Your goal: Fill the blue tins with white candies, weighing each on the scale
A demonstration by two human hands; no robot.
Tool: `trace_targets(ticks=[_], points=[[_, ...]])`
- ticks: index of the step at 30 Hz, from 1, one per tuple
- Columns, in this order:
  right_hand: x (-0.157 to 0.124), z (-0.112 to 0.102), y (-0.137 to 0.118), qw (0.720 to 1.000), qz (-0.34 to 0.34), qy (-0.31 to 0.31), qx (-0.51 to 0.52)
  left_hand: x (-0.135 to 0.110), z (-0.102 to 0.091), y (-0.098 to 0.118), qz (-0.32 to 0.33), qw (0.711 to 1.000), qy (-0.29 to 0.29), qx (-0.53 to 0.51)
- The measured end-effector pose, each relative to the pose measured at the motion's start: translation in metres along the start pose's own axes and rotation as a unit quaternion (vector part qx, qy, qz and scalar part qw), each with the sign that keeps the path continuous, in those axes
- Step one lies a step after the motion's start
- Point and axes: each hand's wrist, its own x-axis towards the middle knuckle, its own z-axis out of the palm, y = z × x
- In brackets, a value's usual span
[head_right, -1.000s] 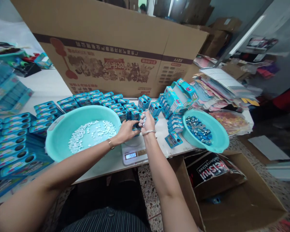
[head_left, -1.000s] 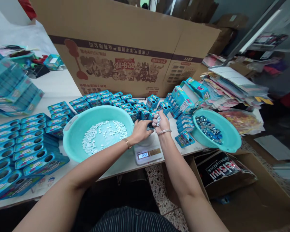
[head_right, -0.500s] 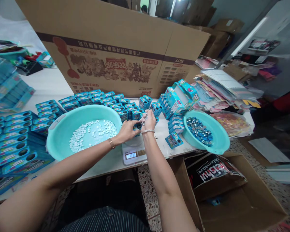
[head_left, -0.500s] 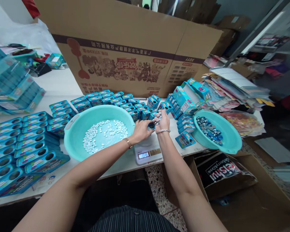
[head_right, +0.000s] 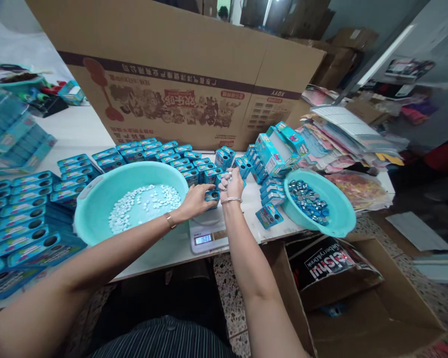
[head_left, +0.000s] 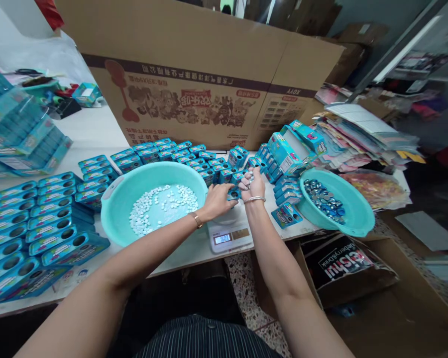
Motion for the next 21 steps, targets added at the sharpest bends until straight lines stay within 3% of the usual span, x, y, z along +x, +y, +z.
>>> trace_targets(ticks=[21], points=[[-0.001, 0.002, 0.009, 0.999, -0.032, -0.002, -0.027, -0.001, -0.002, 0.0, 0.003, 1.0, 0.002, 0.023]])
